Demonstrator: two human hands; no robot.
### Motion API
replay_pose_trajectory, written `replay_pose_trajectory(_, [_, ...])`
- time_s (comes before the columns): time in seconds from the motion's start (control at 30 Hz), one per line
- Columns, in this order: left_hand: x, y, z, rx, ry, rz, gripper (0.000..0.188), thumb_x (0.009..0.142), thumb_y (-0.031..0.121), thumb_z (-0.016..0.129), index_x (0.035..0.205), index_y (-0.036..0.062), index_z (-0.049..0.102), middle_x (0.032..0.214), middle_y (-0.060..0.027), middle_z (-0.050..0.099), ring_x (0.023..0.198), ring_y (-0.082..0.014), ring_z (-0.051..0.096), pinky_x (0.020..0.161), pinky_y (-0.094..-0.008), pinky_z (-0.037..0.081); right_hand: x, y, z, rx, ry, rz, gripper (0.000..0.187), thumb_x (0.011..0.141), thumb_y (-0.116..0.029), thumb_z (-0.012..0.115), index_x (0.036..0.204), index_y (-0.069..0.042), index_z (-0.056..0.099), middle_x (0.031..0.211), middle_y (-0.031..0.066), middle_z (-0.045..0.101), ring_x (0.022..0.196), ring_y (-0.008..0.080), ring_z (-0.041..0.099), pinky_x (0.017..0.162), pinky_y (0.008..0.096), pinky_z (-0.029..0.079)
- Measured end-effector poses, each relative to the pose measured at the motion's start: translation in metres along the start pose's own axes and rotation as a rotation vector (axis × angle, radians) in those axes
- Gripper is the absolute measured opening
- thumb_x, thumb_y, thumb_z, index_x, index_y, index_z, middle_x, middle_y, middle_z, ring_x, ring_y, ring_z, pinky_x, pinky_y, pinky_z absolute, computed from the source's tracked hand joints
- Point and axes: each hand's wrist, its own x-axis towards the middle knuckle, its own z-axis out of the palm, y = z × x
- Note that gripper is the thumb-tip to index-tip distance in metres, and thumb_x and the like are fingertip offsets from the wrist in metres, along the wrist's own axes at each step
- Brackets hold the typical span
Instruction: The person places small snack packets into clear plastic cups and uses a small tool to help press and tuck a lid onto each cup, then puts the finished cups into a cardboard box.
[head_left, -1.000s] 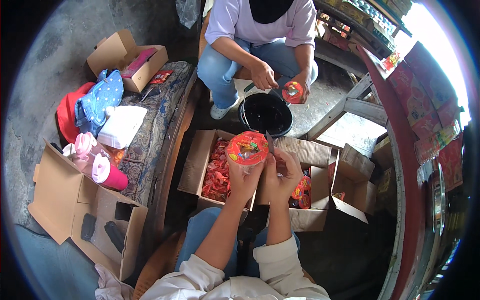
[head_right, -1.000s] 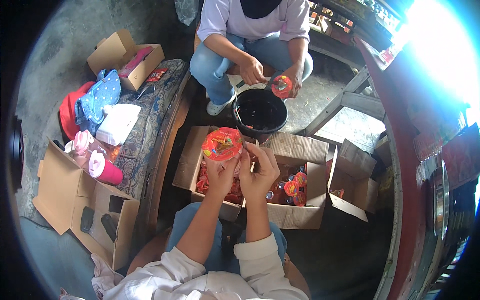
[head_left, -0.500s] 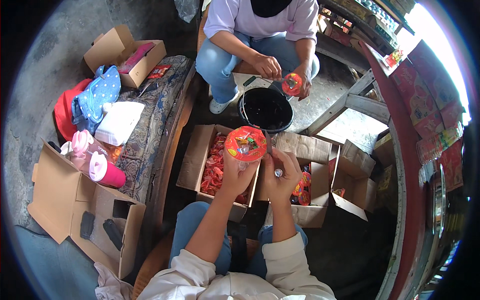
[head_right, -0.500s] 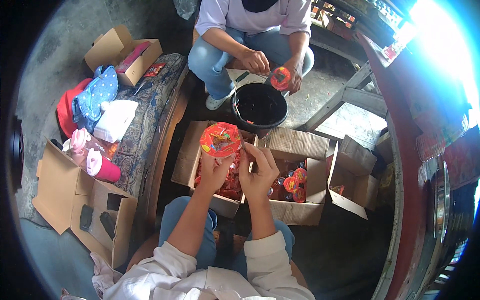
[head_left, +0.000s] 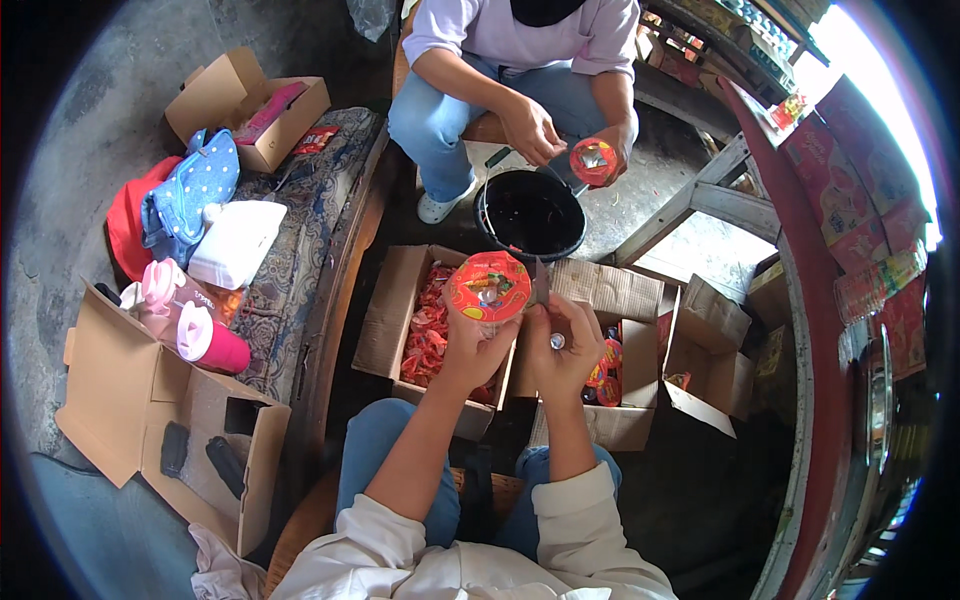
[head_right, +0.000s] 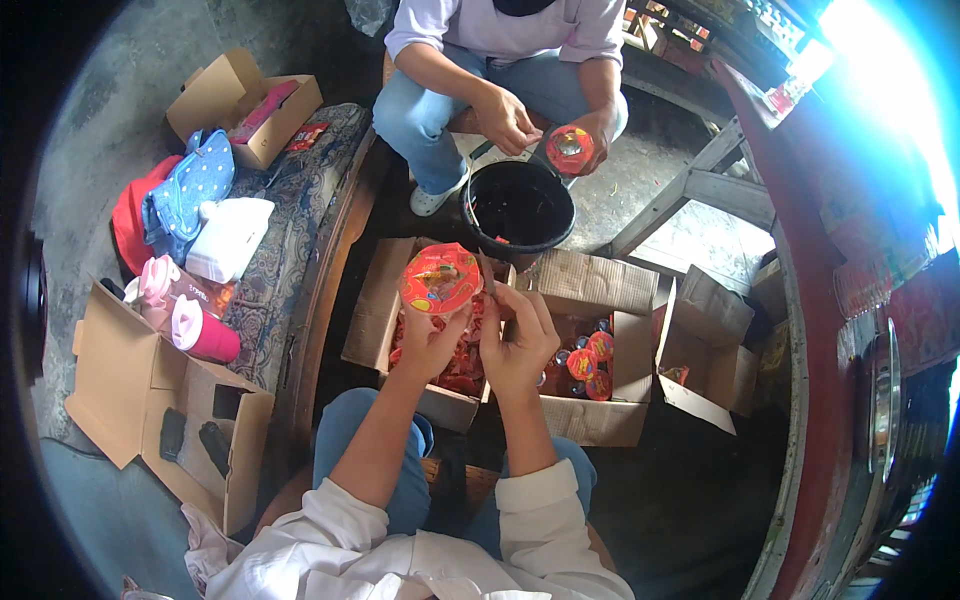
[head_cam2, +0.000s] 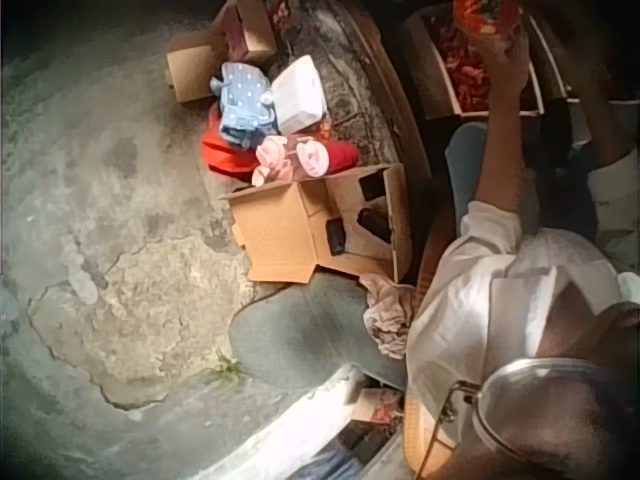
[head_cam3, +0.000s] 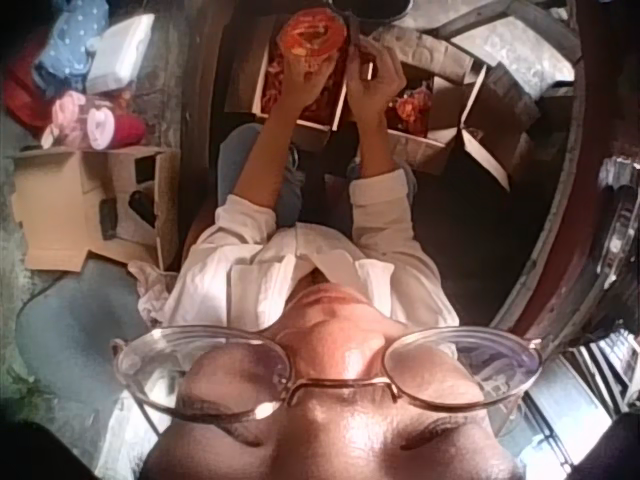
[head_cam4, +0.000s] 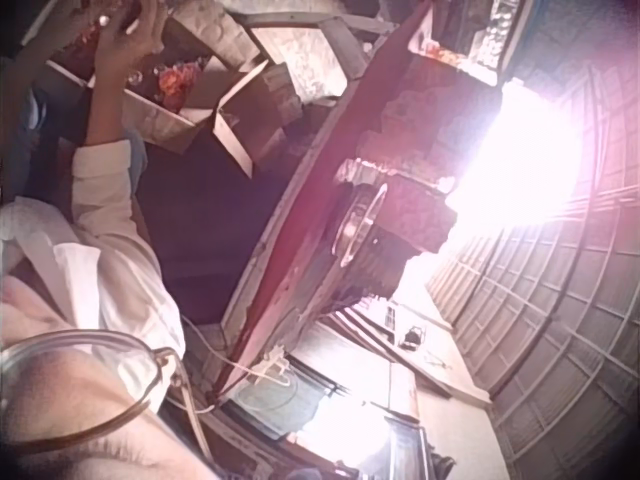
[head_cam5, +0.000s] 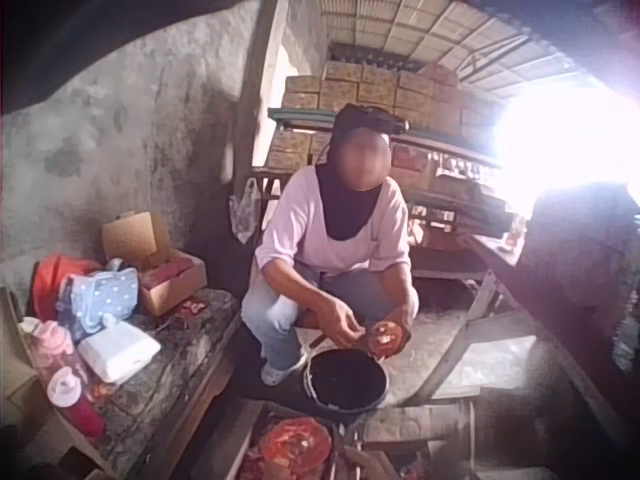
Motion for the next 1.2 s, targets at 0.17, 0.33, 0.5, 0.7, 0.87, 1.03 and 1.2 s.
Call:
replay_pose_trajectory(0.17, [0.003,-0.003,-0.007,0.226,-0.085,0.144,0.036,0.079,0.005,0.062,0.114,0.0006,0.052,0.118,-0.015,0.048,0.112,-0.0266,0.047,0.096,-0.0377,0.034,0.0,-0.005,-0.001,-0.068,-0.022,-0.086,0.021,0.071,0.005,0.064,0.092,0.0,0.064,0.076,0.0101,0.062,0.066,0.0168,0.062,0.058,0.0252,0.048])
replay_pose_trajectory(0.33, [0.001,-0.005,-0.005,0.191,-0.027,0.09,0.036,0.079,0.006,0.063,0.114,0.0011,0.053,0.117,-0.0148,0.048,0.113,-0.0276,0.045,0.096,-0.0378,0.034,0.0,-0.002,0.001,-0.082,-0.019,-0.092,0.021,0.071,0.005,0.064,0.091,-0.001,0.065,0.075,0.0106,0.062,0.066,0.0179,0.063,0.058,0.0258,0.048])
replay_pose_trajectory(0.5, [-0.002,-0.009,-0.006,0.277,-0.004,0.1,0.036,0.08,0.008,0.063,0.114,0.0014,0.053,0.119,-0.0141,0.044,0.113,-0.0272,0.044,0.094,-0.0376,0.035,-0.002,-0.003,0.003,-0.086,0.033,-0.06,0.021,0.071,0.005,0.064,0.091,-0.002,0.065,0.075,0.0106,0.062,0.066,0.0183,0.063,0.057,0.0256,0.048])
replay_pose_trajectory(0.7, [-0.002,-0.01,-0.007,0.358,-0.085,0.15,0.036,0.082,0.009,0.062,0.115,0.0011,0.051,0.119,-0.0149,0.042,0.113,-0.0273,0.045,0.094,-0.0381,0.035,-0.004,-0.002,0.004,-0.116,0.012,-0.099,0.022,0.07,0.006,0.066,0.091,-0.001,0.065,0.075,0.0107,0.061,0.064,0.0181,0.062,0.054,0.0256,0.046])
replay_pose_trajectory(0.87, [-0.003,-0.006,-0.005,0.391,-0.059,0.135,0.035,0.083,0.009,0.061,0.115,0.0011,0.051,0.118,-0.0149,0.043,0.112,-0.0275,0.045,0.095,-0.0387,0.033,-0.006,0.001,0.007,-0.131,0.029,-0.122,0.024,0.069,0.006,0.067,0.092,-0.001,0.065,0.073,0.0101,0.06,0.06,0.0176,0.059,0.052,0.0262,0.045])
replay_pose_trajectory(1.03, [-0.007,-0.012,0.0,0.318,-0.051,0.062,0.038,0.083,0.014,0.06,0.118,0.0017,0.05,0.123,-0.0174,0.041,0.115,-0.0302,0.04,0.096,-0.0423,0.028,-0.009,0.007,0.007,-0.194,0.041,-0.144,0.024,0.069,0.006,0.067,0.092,-0.002,0.065,0.07,0.0095,0.058,0.057,0.0178,0.057,0.05,0.0266,0.043])
replay_pose_trajectory(1.2, [-0.011,-0.018,-0.003,0.347,-0.109,0.095,0.045,0.08,0.02,0.061,0.121,0.0038,0.049,0.129,-0.0194,0.039,0.12,-0.0343,0.033,0.096,-0.0464,0.021,-0.005,0.008,0.009,-0.243,0.059,-0.201,0.024,0.069,0.007,0.067,0.091,-0.001,0.066,0.068,0.0087,0.057,0.056,0.0175,0.055,0.048,0.0265,0.042])
